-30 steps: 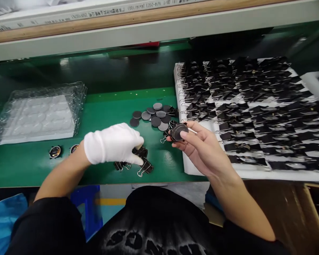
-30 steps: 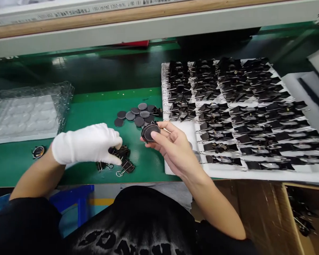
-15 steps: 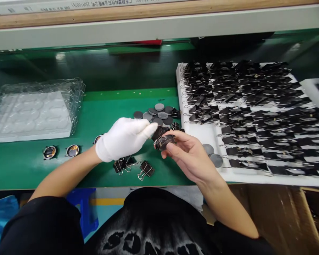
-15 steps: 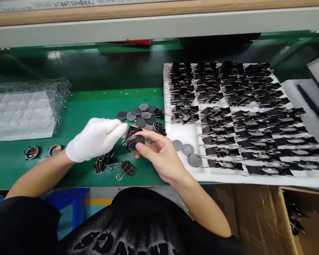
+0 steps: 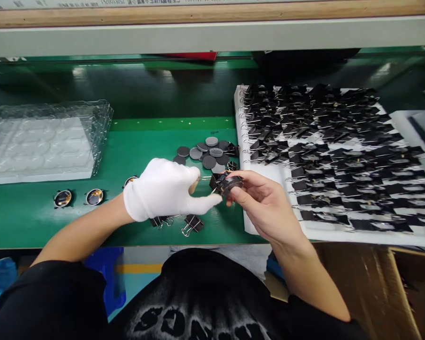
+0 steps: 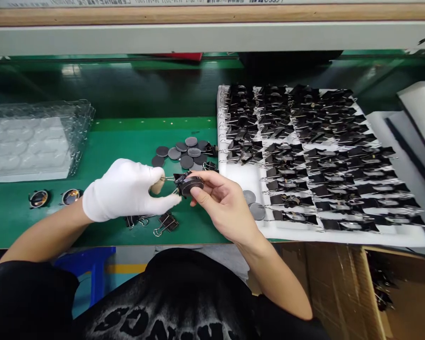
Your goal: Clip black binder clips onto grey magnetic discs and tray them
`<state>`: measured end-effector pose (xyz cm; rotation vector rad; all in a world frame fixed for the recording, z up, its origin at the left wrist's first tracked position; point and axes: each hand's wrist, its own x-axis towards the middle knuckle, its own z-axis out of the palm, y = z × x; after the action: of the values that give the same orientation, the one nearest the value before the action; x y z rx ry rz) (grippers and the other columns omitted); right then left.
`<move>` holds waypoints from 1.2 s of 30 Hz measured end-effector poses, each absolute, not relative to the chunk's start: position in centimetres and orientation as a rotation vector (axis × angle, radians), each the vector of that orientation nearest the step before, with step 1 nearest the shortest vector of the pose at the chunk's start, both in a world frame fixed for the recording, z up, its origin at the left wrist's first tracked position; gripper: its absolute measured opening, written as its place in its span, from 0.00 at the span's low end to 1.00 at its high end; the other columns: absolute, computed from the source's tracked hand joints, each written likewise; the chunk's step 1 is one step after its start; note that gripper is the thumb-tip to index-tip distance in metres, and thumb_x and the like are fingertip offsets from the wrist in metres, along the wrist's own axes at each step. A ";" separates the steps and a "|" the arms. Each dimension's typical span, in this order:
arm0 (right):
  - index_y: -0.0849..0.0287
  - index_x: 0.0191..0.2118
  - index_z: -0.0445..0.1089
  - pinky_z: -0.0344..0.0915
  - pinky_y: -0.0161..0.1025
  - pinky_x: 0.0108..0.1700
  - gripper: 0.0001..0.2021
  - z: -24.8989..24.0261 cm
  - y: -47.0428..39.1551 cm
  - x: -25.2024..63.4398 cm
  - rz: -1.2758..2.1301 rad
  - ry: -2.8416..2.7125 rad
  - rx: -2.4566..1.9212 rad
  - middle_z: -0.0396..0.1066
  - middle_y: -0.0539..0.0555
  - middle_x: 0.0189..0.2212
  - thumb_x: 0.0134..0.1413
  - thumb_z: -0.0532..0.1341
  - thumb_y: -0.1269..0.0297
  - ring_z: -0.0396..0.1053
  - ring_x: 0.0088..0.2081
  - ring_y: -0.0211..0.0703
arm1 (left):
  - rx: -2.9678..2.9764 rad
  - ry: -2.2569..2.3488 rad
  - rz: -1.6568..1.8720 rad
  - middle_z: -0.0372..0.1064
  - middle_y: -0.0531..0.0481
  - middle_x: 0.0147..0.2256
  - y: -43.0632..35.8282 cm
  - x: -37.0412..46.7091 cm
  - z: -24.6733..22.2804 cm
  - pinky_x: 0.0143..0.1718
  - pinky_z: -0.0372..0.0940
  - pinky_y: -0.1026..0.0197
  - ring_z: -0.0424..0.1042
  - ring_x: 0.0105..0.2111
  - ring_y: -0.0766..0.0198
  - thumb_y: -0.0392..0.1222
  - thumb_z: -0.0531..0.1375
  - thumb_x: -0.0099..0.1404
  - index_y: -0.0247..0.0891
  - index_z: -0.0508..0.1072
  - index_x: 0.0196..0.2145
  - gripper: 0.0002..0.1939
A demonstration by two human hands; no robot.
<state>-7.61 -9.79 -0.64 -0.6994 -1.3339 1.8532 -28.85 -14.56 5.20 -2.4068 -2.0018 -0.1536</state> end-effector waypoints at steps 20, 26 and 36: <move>0.46 0.40 0.74 0.71 0.50 0.56 0.09 -0.8 -11.4 -12.9 1.933 -0.429 -0.744 0.77 0.45 0.49 0.55 0.71 0.54 0.70 0.57 0.44 | -2.720 -2.530 -0.812 0.49 0.59 0.19 -13.4 -28.7 3.2 0.23 0.49 0.65 0.50 0.21 0.71 0.56 0.54 0.68 0.39 0.55 0.20 0.24; 0.48 0.41 0.74 0.72 0.51 0.57 0.11 -0.8 -11.6 -13.6 2.046 -0.249 -0.735 0.76 0.46 0.53 0.55 0.71 0.52 0.68 0.60 0.46 | -2.723 -2.588 -0.743 0.49 0.58 0.20 -13.3 -28.6 3.2 0.23 0.48 0.64 0.49 0.22 0.71 0.53 0.54 0.68 0.39 0.54 0.21 0.23; 0.51 0.40 0.76 0.73 0.41 0.49 0.03 -0.3 -11.3 -12.6 2.057 -0.124 -0.669 0.79 0.46 0.44 0.61 0.67 0.61 0.74 0.46 0.38 | -2.926 -2.289 -0.022 0.57 0.55 0.21 -12.3 -32.2 6.1 0.26 0.49 0.61 0.54 0.21 0.68 0.60 0.49 0.71 0.39 0.64 0.24 0.25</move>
<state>-12.62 -11.29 -0.31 -0.6687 -0.1245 2.0565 -32.20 -12.29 6.15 -2.9255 -2.2886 -0.0217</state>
